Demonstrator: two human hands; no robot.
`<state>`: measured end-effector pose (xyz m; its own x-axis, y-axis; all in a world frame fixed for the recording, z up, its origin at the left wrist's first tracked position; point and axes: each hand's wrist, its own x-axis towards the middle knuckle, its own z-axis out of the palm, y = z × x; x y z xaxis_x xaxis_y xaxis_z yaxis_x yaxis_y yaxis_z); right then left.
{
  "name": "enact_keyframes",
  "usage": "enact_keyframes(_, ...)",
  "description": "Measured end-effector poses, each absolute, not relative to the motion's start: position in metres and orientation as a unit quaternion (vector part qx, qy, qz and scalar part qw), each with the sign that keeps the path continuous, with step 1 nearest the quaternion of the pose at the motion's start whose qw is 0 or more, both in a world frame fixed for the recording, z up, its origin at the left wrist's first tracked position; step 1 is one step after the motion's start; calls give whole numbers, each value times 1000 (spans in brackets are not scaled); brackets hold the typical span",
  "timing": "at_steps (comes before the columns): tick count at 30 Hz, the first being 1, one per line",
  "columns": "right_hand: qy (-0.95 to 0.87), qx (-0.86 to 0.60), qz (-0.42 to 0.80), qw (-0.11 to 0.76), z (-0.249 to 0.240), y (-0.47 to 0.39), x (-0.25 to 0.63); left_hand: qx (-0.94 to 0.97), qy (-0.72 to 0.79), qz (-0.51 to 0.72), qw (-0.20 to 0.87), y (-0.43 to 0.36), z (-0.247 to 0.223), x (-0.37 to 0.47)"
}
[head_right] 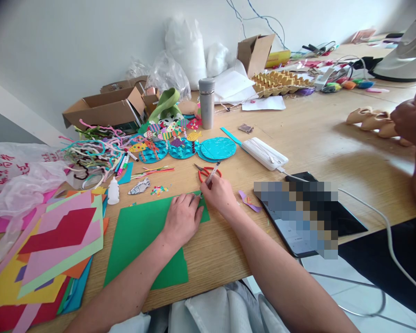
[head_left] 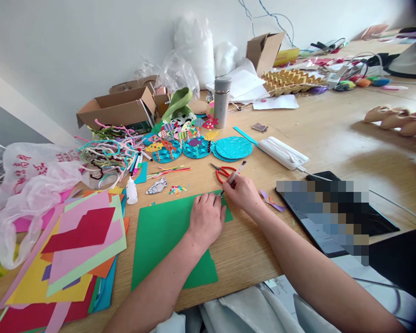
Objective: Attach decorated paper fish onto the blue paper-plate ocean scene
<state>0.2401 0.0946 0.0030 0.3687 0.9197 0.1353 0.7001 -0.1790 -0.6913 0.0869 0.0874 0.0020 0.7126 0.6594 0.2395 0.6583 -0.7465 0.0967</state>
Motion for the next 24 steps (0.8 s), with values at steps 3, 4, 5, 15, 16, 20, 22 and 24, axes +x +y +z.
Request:
enact_keyframes(3, -542, -748, 161, 347, 3, 94, 240, 925, 355, 133, 2, 87, 2, 87)
enact_keyframes(4, -544, -746, 162, 348, 2, 94, 240, 926, 354, 134, 0, 88, 2, 87)
enact_keyframes(5, -545, -745, 162, 348, 2, 94, 240, 926, 353, 134, -2, 88, 1, 87)
enact_keyframes(15, -563, -739, 142, 342, -2, 95, 242, 927, 350, 133, 2, 86, 1, 85)
enact_keyframes(16, -565, -736, 142, 344, -2, 95, 242, 928, 349, 131, 1, 86, 1, 85)
enact_keyframes(20, -568, -734, 141, 346, -2, 95, 242, 930, 346, 125, -6, 86, 1, 85)
enact_keyframes(22, -568, -735, 140, 342, -1, 95, 242, 930, 346, 122, -9, 87, 1, 85)
enact_keyframes(24, -568, -738, 141, 336, 0, 95, 242, 930, 347, 121, -11, 87, 1, 85)
